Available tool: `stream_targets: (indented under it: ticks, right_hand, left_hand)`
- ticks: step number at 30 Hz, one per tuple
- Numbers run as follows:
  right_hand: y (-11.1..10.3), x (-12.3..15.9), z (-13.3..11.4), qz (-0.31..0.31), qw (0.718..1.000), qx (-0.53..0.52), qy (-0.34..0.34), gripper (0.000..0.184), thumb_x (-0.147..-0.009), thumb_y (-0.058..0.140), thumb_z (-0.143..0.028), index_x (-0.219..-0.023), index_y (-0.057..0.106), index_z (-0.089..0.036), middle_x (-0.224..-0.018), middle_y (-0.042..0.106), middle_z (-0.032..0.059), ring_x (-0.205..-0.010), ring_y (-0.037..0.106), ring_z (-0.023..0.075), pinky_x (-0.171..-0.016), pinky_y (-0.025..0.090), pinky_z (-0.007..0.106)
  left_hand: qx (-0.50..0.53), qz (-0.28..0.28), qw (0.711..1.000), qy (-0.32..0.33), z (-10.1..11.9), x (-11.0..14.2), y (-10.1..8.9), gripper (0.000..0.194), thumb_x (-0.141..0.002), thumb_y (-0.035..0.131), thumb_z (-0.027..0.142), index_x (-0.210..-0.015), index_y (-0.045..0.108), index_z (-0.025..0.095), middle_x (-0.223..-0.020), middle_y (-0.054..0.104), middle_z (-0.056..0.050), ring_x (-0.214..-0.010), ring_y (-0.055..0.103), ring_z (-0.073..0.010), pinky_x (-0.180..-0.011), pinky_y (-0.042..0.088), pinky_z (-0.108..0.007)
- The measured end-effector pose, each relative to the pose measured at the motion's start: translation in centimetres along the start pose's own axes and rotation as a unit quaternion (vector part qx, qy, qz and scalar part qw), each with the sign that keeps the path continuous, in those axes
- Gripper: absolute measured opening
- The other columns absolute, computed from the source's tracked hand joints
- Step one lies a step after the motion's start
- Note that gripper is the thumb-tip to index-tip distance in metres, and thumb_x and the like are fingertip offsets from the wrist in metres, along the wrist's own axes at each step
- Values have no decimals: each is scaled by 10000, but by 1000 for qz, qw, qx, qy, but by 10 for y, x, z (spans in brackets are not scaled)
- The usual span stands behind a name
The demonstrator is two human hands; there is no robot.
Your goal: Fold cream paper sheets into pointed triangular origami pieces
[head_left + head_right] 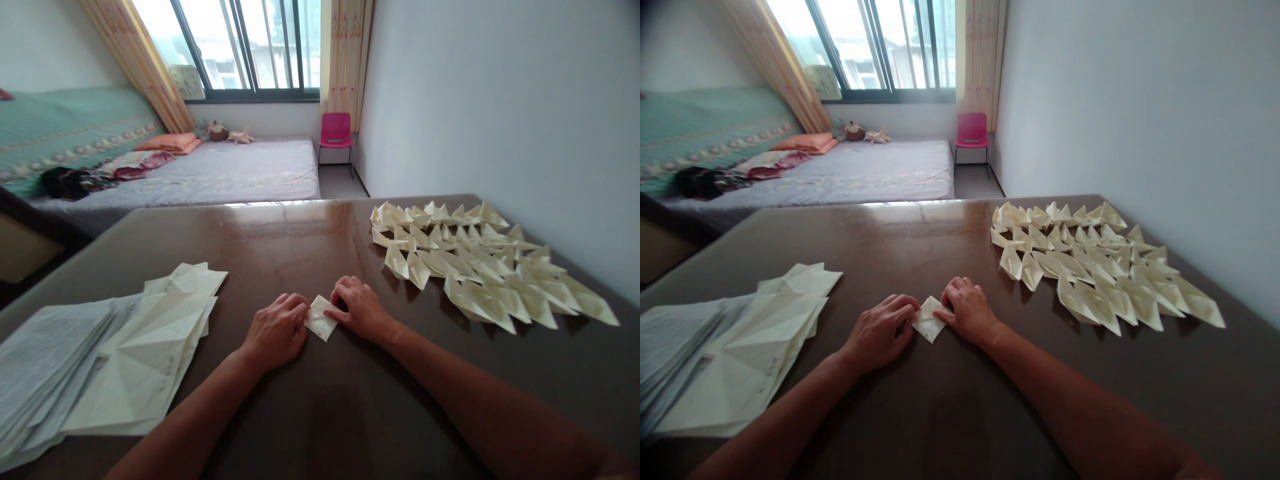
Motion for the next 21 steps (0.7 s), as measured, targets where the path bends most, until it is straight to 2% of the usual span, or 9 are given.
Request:
stream_targets:
  ticks: [3,6,8,11,13,15,17,19,21]
  right_hand:
    - [3,-1,1,-13,998,-59,0,216,-768,710,-371,-774,587,-193,-941,620,26,-938,529,187,-778,369,310]
    - [7,-1,1,-28,990,-141,-1,161,-766,703,-297,-770,582,-190,-830,631,-2,-797,554,143,-709,387,266]
    - [8,0,-2,-38,977,-208,-4,114,-799,658,-275,-789,581,-191,-738,612,-24,-673,536,110,-635,390,234]
    - [2,-1,-5,-7,957,-289,-18,104,-818,635,-287,-812,588,-194,-737,603,-29,-661,535,101,-628,411,221]
    - [-6,-2,-1,42,947,-319,-7,128,-810,647,-304,-850,592,-196,-802,614,-16,-726,555,112,-675,433,230]
    - [-9,-3,7,75,935,-345,20,195,-794,667,-332,-908,583,-198,-857,619,-6,-762,564,119,-694,446,238]
    - [-7,-4,12,77,929,-361,39,286,-757,703,-358,-954,569,-200,-871,615,-7,-753,563,120,-677,451,239]
    - [-3,-4,14,65,931,-358,45,335,-722,732,-361,-961,561,-200,-838,608,-19,-710,553,113,-650,448,233]
    - [-1,-3,12,58,939,-336,42,287,-734,720,-347,-922,563,-199,-775,596,-36,-660,538,104,-624,435,225]
  left_hand:
    - [31,29,999,-27,-5,-3,6,154,-913,419,268,-900,563,216,-1052,617,-25,-950,570,-184,-785,477,-303]
    - [68,63,995,-37,-10,-4,6,217,-926,435,307,-1098,533,218,-1134,602,-41,-968,578,-175,-793,477,-288]
    - [88,79,993,-20,-9,-4,4,313,-922,458,308,-1226,491,241,-1167,602,-40,-1011,569,-179,-819,467,-286]
    - [137,80,987,4,-7,-4,0,238,-928,458,298,-1134,573,271,-1039,643,-12,-956,577,-168,-827,449,-277]
    - [190,93,977,-35,-14,-4,-1,175,-921,477,317,-1010,611,249,-906,642,-2,-819,582,-143,-760,453,-257]
    - [260,114,954,-99,-27,-3,0,162,-905,509,349,-948,598,221,-811,620,10,-699,567,-120,-677,454,-238]
    - [353,125,916,-144,-37,-3,6,176,-890,530,373,-907,560,201,-753,603,22,-645,566,-109,-627,460,-226]
    - [448,117,873,-155,-40,-5,16,193,-879,542,381,-875,515,191,-744,604,26,-657,596,-115,-631,485,-230]
    - [507,96,844,-148,-38,-8,26,199,-877,541,380,-872,488,188,-768,617,19,-684,623,-129,-656,514,-254]
Point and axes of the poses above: each hand's wrist, its own x-axis away from the middle knuckle, its own y-axis out of the palm, z = x × y, the point moved 8 cm from there along -x, towards the middle knuckle
